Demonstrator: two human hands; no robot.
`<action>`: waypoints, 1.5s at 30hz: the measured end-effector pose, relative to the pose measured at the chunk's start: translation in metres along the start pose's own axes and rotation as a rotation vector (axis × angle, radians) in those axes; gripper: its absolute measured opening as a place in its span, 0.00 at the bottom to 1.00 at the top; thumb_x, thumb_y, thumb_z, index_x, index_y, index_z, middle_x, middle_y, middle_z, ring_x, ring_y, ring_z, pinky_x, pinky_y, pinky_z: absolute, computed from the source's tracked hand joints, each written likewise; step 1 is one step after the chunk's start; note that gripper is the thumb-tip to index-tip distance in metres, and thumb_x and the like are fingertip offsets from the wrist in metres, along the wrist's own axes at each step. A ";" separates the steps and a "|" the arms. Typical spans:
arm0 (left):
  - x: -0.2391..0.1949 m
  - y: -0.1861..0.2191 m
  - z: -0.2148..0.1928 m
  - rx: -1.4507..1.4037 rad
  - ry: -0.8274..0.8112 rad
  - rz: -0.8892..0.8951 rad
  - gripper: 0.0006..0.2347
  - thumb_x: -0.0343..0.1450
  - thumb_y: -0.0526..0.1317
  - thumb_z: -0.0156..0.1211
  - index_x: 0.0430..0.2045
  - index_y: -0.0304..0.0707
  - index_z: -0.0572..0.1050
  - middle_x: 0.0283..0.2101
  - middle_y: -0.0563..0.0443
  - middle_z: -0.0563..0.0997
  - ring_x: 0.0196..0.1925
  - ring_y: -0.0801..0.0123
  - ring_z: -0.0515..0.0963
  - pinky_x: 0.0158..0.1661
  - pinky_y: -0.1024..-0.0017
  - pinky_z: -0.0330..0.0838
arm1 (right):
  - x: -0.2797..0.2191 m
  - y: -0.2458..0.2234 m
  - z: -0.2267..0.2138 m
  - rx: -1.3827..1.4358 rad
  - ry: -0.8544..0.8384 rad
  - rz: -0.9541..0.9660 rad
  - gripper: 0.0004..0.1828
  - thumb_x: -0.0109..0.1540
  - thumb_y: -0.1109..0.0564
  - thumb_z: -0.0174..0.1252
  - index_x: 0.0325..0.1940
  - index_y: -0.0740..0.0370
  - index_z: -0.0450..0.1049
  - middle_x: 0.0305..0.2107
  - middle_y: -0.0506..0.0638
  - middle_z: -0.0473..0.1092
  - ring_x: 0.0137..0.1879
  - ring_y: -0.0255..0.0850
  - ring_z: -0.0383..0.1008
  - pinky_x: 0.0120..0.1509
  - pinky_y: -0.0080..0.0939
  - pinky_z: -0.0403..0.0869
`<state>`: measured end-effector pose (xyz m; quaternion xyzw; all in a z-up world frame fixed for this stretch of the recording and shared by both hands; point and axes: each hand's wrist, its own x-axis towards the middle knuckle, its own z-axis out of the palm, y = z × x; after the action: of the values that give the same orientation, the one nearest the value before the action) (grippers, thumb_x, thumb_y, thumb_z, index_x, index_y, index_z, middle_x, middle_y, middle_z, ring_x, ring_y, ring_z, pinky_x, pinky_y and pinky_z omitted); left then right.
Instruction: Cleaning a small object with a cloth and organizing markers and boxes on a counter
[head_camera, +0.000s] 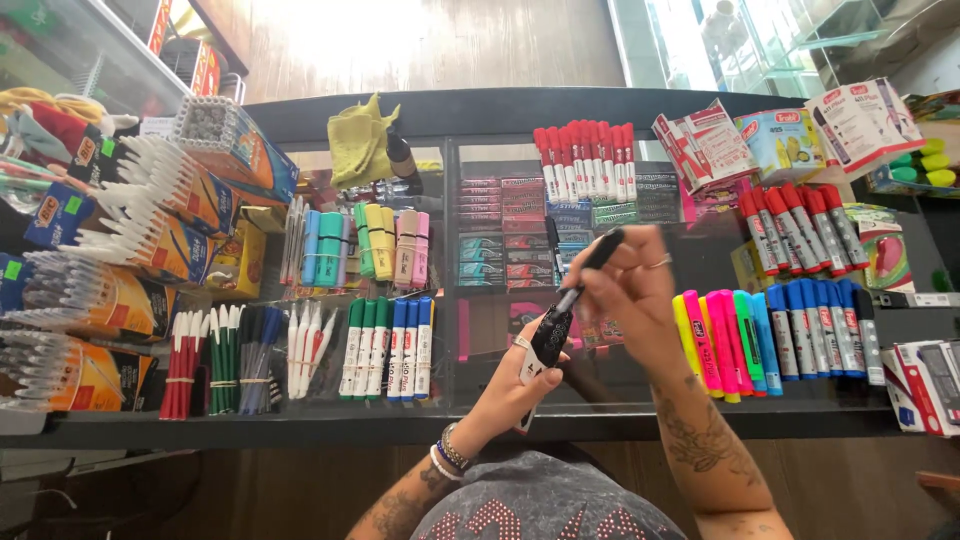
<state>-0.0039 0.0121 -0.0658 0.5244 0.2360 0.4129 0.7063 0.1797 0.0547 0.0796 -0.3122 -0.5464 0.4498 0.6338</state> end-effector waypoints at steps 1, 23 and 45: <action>0.001 -0.005 -0.002 0.005 -0.001 0.002 0.37 0.75 0.49 0.67 0.78 0.35 0.57 0.59 0.39 0.77 0.60 0.61 0.77 0.58 0.59 0.75 | -0.001 0.003 0.002 0.002 -0.049 0.014 0.21 0.69 0.63 0.57 0.62 0.63 0.57 0.34 0.64 0.77 0.23 0.36 0.73 0.23 0.32 0.75; -0.004 0.030 0.002 0.199 0.001 -0.109 0.39 0.70 0.71 0.55 0.62 0.34 0.69 0.44 0.53 0.75 0.42 0.74 0.71 0.43 0.70 0.69 | -0.026 -0.004 0.009 -0.424 -0.430 0.079 0.13 0.74 0.55 0.55 0.57 0.47 0.83 0.51 0.46 0.81 0.64 0.41 0.77 0.70 0.50 0.70; -0.018 -0.005 -0.015 -0.190 -0.012 -0.425 0.27 0.67 0.36 0.70 0.63 0.36 0.69 0.53 0.48 0.83 0.54 0.62 0.83 0.54 0.60 0.80 | -0.024 0.036 0.036 -0.846 -0.382 -0.243 0.24 0.78 0.52 0.34 0.32 0.60 0.66 0.27 0.49 0.66 0.32 0.48 0.61 0.42 0.49 0.64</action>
<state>-0.0231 0.0048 -0.0769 0.3964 0.2971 0.2723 0.8249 0.1363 0.0434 0.0455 -0.3885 -0.8206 0.1599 0.3873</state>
